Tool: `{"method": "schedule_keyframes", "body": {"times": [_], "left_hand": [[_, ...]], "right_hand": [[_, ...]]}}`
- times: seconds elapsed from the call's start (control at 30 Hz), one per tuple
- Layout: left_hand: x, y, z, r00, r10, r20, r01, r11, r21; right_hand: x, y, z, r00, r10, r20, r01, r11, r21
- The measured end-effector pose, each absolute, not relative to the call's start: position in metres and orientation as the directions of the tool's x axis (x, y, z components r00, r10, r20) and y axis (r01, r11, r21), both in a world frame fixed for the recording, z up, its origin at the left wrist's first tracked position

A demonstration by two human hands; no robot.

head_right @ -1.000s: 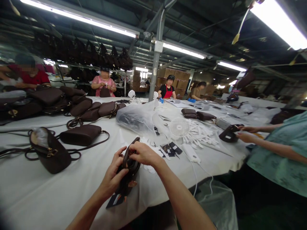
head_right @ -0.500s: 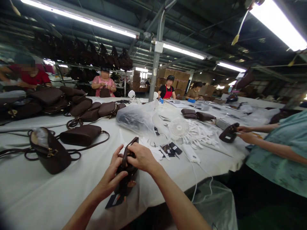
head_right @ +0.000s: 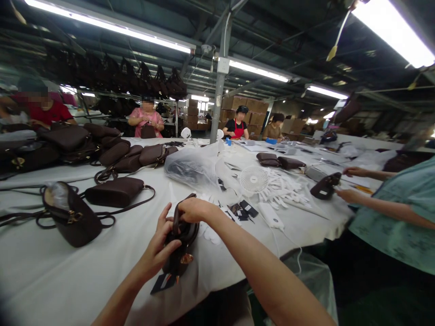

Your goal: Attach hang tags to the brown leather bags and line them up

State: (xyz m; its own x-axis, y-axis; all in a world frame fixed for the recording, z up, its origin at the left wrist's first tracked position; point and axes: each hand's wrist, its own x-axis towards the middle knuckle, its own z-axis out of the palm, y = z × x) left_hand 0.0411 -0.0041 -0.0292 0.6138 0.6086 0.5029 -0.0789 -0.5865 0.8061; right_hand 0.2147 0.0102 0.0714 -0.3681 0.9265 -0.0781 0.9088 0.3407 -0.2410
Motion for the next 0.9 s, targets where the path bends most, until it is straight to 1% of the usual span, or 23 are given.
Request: {"method": "schedule_keyframes", "body": {"times": [0.13, 0.17, 0.2, 0.23, 0.27, 0.3, 0.33, 0.37, 0.43, 0.53, 0.6, 0.63, 0.7, 0.77, 0.83, 0.9], "left_hand": [[0.040, -0.002, -0.032, 0.599, 0.624, 0.501, -0.088, -0.571, 0.816], [0.040, -0.002, -0.033, 0.593, 0.630, 0.501, -0.086, -0.569, 0.818], [0.041, -0.002, -0.034, 0.585, 0.636, 0.503, -0.083, -0.570, 0.817], [0.042, -0.003, -0.034, 0.574, 0.643, 0.507, -0.077, -0.574, 0.815], [0.043, -0.004, -0.035, 0.566, 0.647, 0.510, -0.068, -0.580, 0.812], [0.044, -0.004, -0.034, 0.561, 0.649, 0.514, -0.059, -0.588, 0.806], [0.045, -0.005, -0.034, 0.557, 0.649, 0.519, -0.052, -0.597, 0.801], [0.046, -0.007, -0.033, 0.552, 0.647, 0.526, -0.046, -0.606, 0.794], [0.047, -0.010, -0.033, 0.540, 0.647, 0.538, -0.033, -0.623, 0.781], [0.047, -0.014, -0.034, 0.505, 0.635, 0.585, 0.020, -0.686, 0.727], [0.047, -0.015, -0.035, 0.501, 0.581, 0.642, 0.060, -0.763, 0.643], [0.047, -0.015, -0.036, 0.507, 0.543, 0.669, 0.077, -0.802, 0.592], [0.047, -0.013, -0.034, 0.536, 0.478, 0.696, 0.101, -0.854, 0.510], [0.048, -0.011, -0.032, 0.579, 0.448, 0.681, 0.112, -0.871, 0.478], [0.048, -0.009, -0.031, 0.611, 0.450, 0.651, 0.113, -0.864, 0.491], [0.048, -0.008, -0.032, 0.604, 0.473, 0.641, 0.105, -0.845, 0.525]], "right_hand": [[0.214, -0.001, 0.065, -0.325, 0.944, 0.062, 0.905, 0.329, -0.270], [0.216, -0.005, 0.061, -0.298, 0.948, 0.112, 0.906, 0.318, -0.280], [0.218, -0.009, 0.055, -0.247, 0.954, 0.173, 0.903, 0.291, -0.317], [0.220, -0.013, 0.050, -0.174, 0.958, 0.227, 0.884, 0.254, -0.392], [0.223, -0.016, 0.044, -0.090, 0.962, 0.258, 0.836, 0.214, -0.506], [0.227, -0.019, 0.038, -0.010, 0.966, 0.258, 0.748, 0.178, -0.639], [0.230, -0.021, 0.033, 0.048, 0.972, 0.228, 0.630, 0.148, -0.763], [0.233, -0.023, 0.029, 0.071, 0.981, 0.180, 0.503, 0.121, -0.856], [0.238, -0.025, 0.022, 0.054, 0.993, 0.102, 0.313, 0.081, -0.946], [0.242, -0.026, 0.016, 0.092, 0.995, 0.044, 0.112, 0.033, -0.993], [0.243, -0.025, 0.013, 0.114, 0.993, 0.011, 0.010, 0.010, -1.000], [0.244, -0.025, 0.012, 0.118, 0.993, 0.002, -0.011, 0.003, -1.000], [0.242, -0.024, 0.012, 0.122, 0.992, 0.002, 0.002, 0.002, -1.000], [0.237, -0.024, 0.014, 0.104, 0.994, 0.012, 0.045, 0.008, -0.999], [0.230, -0.026, 0.016, 0.072, 0.996, 0.055, 0.109, 0.047, -0.993], [0.223, -0.030, 0.017, 0.062, 0.989, 0.132, 0.195, 0.118, -0.974]]}}
